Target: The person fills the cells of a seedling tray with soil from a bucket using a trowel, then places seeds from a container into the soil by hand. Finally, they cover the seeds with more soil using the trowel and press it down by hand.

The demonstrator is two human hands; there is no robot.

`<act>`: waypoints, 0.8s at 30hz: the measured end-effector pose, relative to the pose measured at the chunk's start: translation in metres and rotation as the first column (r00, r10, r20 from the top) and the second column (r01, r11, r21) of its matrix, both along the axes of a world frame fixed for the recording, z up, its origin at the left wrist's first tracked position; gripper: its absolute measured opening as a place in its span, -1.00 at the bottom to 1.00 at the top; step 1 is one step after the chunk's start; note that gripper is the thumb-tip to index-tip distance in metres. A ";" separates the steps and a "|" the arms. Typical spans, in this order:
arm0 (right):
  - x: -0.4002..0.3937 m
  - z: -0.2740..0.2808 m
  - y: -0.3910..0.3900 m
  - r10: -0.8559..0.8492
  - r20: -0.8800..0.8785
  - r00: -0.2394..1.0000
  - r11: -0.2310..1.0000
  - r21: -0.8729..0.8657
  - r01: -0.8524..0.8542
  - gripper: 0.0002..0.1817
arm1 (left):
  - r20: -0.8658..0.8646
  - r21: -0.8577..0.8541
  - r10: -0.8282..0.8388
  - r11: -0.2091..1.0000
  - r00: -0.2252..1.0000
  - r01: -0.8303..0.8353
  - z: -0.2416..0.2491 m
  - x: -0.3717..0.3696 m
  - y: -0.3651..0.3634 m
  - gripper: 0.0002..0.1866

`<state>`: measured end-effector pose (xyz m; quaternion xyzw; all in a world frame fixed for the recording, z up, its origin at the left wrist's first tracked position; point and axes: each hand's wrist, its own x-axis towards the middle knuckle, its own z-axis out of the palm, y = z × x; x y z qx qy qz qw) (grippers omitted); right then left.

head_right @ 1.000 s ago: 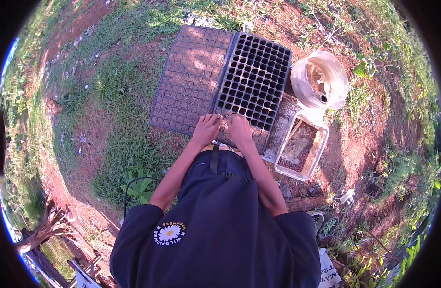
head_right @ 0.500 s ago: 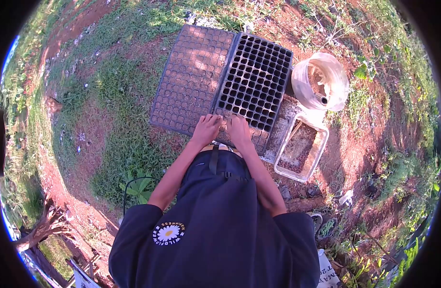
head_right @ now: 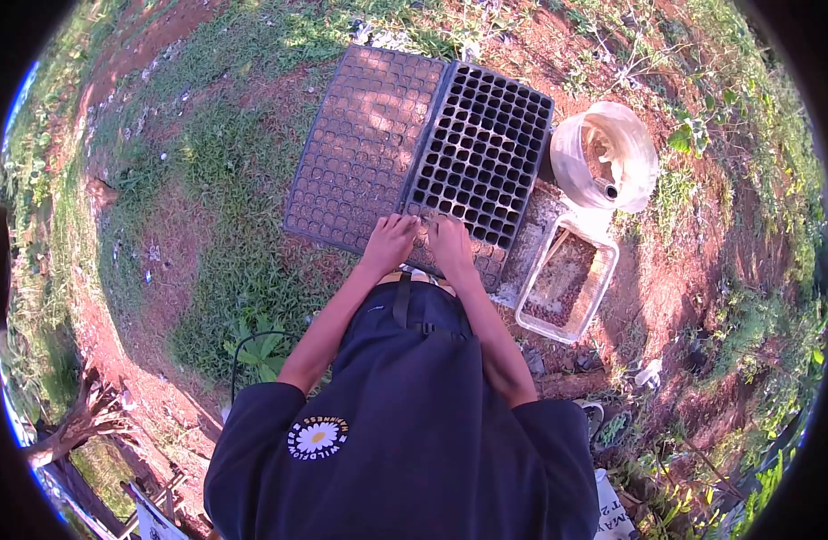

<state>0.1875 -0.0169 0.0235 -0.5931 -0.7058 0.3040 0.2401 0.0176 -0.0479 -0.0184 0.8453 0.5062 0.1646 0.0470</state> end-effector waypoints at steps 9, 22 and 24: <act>0.000 0.002 0.000 -0.001 0.030 1.000 1.000 0.010 0.001 -0.84 | -0.012 -0.023 0.002 1.000 1.000 -0.002 0.000 0.000 0.001 -0.58; 0.005 0.010 -0.007 0.034 0.085 0.996 0.998 -0.048 -0.029 -0.84 | -0.031 -0.041 0.005 0.999 0.999 -0.006 0.002 0.001 -0.001 -0.58; 0.004 0.007 -0.005 0.045 0.086 0.995 0.998 -0.042 -0.041 -0.83 | -0.023 -0.041 -0.002 0.999 1.000 0.001 0.002 0.001 0.000 -0.58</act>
